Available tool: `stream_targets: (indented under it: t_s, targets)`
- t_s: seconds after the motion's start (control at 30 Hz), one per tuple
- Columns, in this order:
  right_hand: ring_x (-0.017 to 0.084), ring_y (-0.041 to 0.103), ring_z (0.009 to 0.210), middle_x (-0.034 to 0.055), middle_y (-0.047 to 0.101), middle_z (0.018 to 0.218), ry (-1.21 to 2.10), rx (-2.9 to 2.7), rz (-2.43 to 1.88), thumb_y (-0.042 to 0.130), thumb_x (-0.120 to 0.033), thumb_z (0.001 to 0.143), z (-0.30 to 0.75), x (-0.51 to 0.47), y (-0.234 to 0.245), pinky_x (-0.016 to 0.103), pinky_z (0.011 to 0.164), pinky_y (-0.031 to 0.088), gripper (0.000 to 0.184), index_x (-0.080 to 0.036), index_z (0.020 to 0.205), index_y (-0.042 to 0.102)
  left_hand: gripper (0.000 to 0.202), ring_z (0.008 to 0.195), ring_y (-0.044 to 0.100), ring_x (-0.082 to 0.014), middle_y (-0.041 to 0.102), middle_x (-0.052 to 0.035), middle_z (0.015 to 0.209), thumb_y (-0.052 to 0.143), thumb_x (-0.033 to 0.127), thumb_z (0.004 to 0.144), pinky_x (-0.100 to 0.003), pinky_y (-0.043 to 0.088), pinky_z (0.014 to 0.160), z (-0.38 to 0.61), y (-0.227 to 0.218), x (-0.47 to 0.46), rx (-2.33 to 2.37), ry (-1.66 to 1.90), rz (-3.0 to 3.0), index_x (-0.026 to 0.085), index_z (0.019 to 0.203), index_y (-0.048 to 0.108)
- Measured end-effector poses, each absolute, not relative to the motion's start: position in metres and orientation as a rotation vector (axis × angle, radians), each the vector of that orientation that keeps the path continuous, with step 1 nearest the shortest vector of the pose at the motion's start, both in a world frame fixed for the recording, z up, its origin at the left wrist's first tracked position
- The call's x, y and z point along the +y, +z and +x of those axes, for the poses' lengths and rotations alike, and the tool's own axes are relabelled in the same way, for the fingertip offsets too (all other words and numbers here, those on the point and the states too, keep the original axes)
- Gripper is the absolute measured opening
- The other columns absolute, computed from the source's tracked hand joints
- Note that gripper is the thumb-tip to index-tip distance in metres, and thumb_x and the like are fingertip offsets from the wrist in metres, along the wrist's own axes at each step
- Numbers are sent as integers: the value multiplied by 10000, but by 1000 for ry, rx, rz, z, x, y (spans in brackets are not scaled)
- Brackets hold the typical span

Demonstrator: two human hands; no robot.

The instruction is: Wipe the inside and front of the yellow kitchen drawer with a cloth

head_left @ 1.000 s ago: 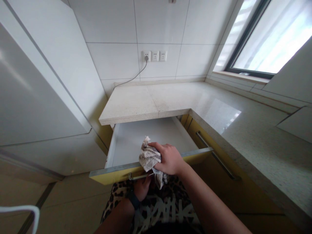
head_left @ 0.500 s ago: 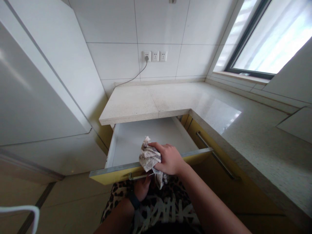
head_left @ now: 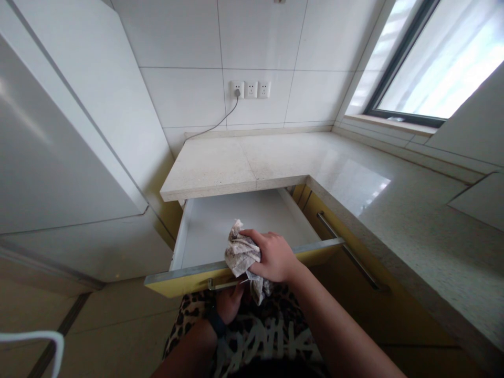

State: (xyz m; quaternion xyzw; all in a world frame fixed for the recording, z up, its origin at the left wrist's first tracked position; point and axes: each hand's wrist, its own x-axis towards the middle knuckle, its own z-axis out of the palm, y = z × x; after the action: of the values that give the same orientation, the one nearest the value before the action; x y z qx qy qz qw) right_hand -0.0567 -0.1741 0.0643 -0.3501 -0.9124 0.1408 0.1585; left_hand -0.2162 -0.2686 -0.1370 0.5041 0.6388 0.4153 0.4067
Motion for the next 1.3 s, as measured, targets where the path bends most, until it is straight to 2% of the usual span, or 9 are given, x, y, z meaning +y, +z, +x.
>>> stream_targets:
  t_s: [0.13,0.37,0.67,0.77,0.97,1.17,1.3]
  targets:
    - [273,691,866,37,748,984,394,-2608,-995,628,-510,792,-56,-174,63,347,813,396,657,-267,1385,480,817,1193,624,-360,743,-148,1108,339,854,823,-552,363,1138,-215,-137,-269,1622,1034,1249,181,1011,763]
    - [278,694,887,33,746,1007,390,-2612,-1001,634,-507,789,-56,-174,63,350,820,397,667,-275,1393,472,829,1233,601,-349,727,-146,1163,322,855,828,-534,368,1141,-215,-133,-268,1609,1032,1274,186,1061,751]
    - [285,694,925,43,744,1019,422,-2613,-982,634,-513,791,-56,-173,64,352,852,408,668,-261,1389,474,685,1197,619,-317,737,-126,1120,374,761,882,-509,373,1141,-216,-133,-268,1587,1097,1306,203,1038,740]
    - [287,695,925,43,744,1017,423,-2614,-985,628,-516,797,-56,-174,65,356,853,411,662,-263,1389,473,688,1160,639,-315,747,-127,1077,357,755,891,-502,370,1144,-216,-137,-268,1586,1068,1297,196,1000,742]
    - [289,694,933,50,746,1032,426,-2617,-993,628,-519,796,-57,-174,66,355,848,411,667,-256,1390,476,732,1218,607,-329,728,-136,1157,362,784,867,-520,329,1171,-216,-140,-268,1611,1094,1299,189,1051,747]
    - [289,696,932,47,745,1038,423,-2614,-982,634,-507,792,-57,-173,65,355,840,411,667,-259,1390,475,743,1187,626,-336,736,-140,1133,359,794,859,-534,307,1181,-215,-134,-268,1603,1067,1275,188,1031,754]
    - [284,695,924,45,745,1038,419,-2616,-981,630,-509,796,-57,-173,65,354,837,410,662,-259,1389,476,718,1195,621,-332,747,-135,1083,371,790,853,-517,345,1160,-215,-131,-269,1622,1053,1272,198,992,752]
